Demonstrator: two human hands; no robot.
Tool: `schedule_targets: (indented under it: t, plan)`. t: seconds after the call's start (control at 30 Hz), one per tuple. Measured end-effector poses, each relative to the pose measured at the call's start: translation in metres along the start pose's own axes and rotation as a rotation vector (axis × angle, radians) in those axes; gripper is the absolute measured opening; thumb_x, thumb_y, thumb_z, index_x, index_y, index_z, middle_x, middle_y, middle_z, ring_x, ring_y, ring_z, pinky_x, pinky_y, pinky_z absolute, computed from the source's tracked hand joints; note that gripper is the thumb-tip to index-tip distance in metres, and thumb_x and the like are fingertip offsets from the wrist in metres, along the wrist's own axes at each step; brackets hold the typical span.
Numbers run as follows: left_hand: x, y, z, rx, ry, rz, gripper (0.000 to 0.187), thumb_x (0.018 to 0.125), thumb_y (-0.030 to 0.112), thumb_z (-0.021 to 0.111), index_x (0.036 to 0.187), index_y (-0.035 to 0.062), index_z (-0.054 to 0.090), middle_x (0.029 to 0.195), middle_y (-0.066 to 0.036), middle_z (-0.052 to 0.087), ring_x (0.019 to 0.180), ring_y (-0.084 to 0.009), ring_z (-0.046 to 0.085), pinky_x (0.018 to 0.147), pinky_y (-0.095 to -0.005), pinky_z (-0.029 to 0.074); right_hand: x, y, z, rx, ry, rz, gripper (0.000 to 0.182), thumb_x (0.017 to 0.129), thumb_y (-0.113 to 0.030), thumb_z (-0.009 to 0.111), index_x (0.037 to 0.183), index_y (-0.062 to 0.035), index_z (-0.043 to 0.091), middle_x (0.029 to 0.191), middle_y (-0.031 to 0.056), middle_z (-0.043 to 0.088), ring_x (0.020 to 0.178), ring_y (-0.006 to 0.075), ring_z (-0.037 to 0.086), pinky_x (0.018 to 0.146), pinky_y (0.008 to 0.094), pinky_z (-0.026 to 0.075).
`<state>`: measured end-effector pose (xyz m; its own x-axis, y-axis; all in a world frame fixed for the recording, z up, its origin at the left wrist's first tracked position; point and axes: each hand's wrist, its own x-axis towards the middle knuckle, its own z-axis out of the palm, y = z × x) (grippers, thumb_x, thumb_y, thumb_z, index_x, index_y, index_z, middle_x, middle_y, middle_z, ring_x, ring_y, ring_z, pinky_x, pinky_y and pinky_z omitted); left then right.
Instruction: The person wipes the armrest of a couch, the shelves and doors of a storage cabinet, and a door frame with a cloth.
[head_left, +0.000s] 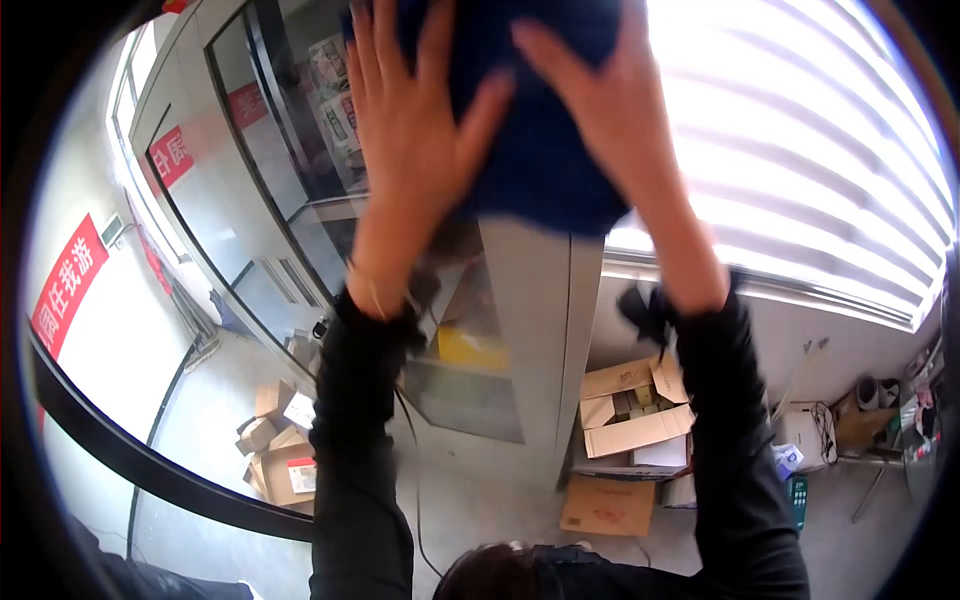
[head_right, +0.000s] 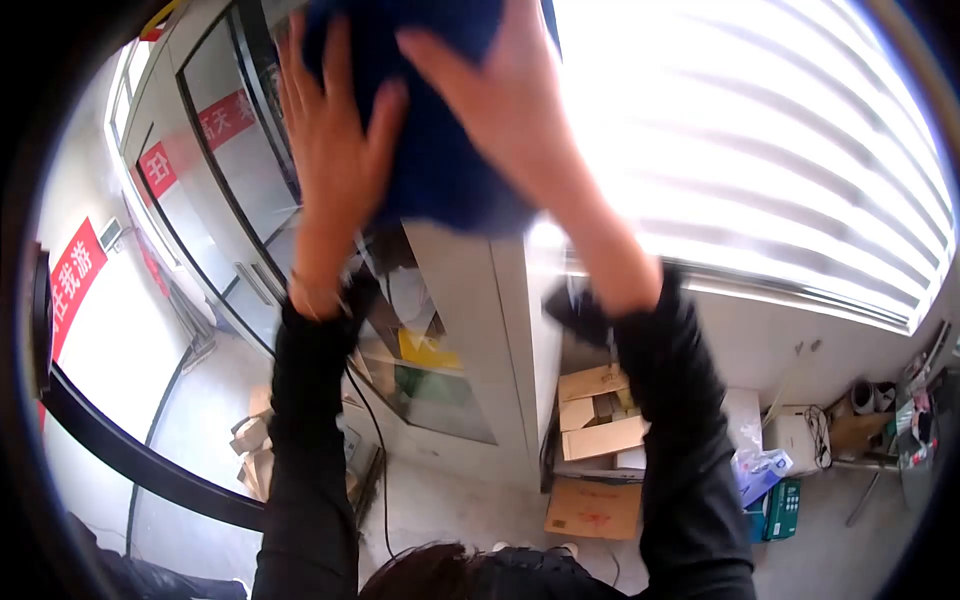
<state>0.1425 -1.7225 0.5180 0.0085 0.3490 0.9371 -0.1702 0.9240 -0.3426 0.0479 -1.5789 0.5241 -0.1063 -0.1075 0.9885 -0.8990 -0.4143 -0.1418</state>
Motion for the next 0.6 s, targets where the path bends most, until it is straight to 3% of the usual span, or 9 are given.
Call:
schedule_targets:
  t: [0.07,0.1,0.13,0.17,0.3,0.4,0.43,0.5,0.6]
  plan:
    - [-0.070,0.031,-0.016,-0.013,-0.156,-0.112,0.067,0.082,0.052,0.055,0.133,0.0097,0.046,0.148,-0.026,0.021,0.133,-0.0505,0.024,0.108,-0.0588,0.019,-0.074,-0.001,0.008,0.123,0.116,0.143,0.089,0.080,-0.014,0.073,0.147,-0.0040,0.015,0.133,0.0192,0.046,0.118,0.0253,0.049,0.098,0.0343,0.042]
    - [-0.111,0.046,-0.023,-0.010,-0.252,-0.172,0.065,0.082,0.054,0.055,0.124,0.0056,0.050,0.147,-0.032,0.020,0.133,-0.0532,0.021,0.107,-0.0616,0.018,-0.114,0.001,0.011,0.246,0.098,0.279,0.094,0.079,-0.009,0.072,0.148,-0.0038,0.009,0.142,0.0202,0.034,0.124,0.0270,0.043,0.103,0.0369,0.037]
    - [-0.162,0.063,-0.025,-0.017,-0.283,-0.207,0.060,0.080,0.056,0.055,0.110,0.0029,0.056,0.146,-0.034,0.019,0.132,-0.0559,0.020,0.106,-0.0645,0.018,-0.160,0.005,0.010,0.066,0.064,0.293,0.097,0.077,-0.007,0.072,0.148,-0.0023,0.007,0.147,0.0212,0.026,0.130,0.0281,0.036,0.108,0.0391,0.031]
    - [-0.213,0.087,-0.033,-0.067,-0.364,-0.282,0.060,0.088,0.055,0.044,0.114,0.0015,0.047,0.146,-0.036,0.014,0.132,-0.0580,0.015,0.104,-0.0669,0.017,-0.214,0.006,0.016,0.053,0.102,0.378,0.097,0.072,-0.007,0.076,0.145,0.0032,0.014,0.139,0.0268,0.036,0.128,0.0330,0.039,0.106,0.0394,0.032]
    - [-0.433,0.163,-0.061,-0.055,-0.601,-0.266,0.054,0.079,0.046,0.062,0.113,0.0062,0.054,0.142,-0.034,0.022,0.130,-0.0576,0.019,0.103,-0.0674,0.020,-0.421,0.006,0.025,0.021,0.081,0.754,0.096,0.071,-0.004,0.077,0.145,0.0027,0.016,0.139,0.0256,0.038,0.129,0.0338,0.038,0.107,0.0396,0.031]
    - [-0.419,0.164,-0.081,-0.151,-0.695,-0.243,0.050,0.071,0.041,0.070,0.106,0.0068,0.062,0.139,-0.031,0.030,0.130,-0.0547,0.024,0.103,-0.0655,0.023,-0.419,-0.010,0.008,0.160,0.019,0.997,0.092,0.071,0.000,0.074,0.145,0.0010,0.020,0.137,0.0240,0.042,0.128,0.0330,0.041,0.105,0.0374,0.034]
    - [-0.402,0.153,-0.077,-0.172,-0.656,-0.258,0.042,0.068,0.038,0.074,0.094,0.0064,0.065,0.140,-0.030,0.031,0.129,-0.0523,0.027,0.103,-0.0639,0.024,-0.405,-0.004,0.008,0.039,-0.002,0.856,0.093,0.070,0.004,0.072,0.147,-0.0060,0.020,0.131,0.0197,0.051,0.121,0.0311,0.049,0.103,0.0382,0.037]
    - [-0.314,0.122,-0.068,-0.202,-0.555,-0.318,0.045,0.068,0.034,0.074,0.101,0.0067,0.062,0.143,-0.031,0.029,0.129,-0.0526,0.029,0.104,-0.0632,0.023,-0.324,-0.006,0.012,-0.098,0.060,0.589,0.090,0.069,0.005,0.072,0.145,-0.0006,0.023,0.136,0.0242,0.044,0.125,0.0317,0.045,0.101,0.0357,0.039]
    - [-0.155,0.081,-0.050,-0.172,-0.334,-0.296,0.055,0.073,0.034,0.070,0.120,0.0084,0.056,0.148,-0.027,0.023,0.133,-0.0501,0.026,0.106,-0.0599,0.021,-0.178,-0.004,0.006,-0.104,0.071,0.186,0.093,0.077,-0.007,0.075,0.147,-0.0022,0.015,0.143,0.0268,0.034,0.126,0.0355,0.043,0.101,0.0392,0.040]
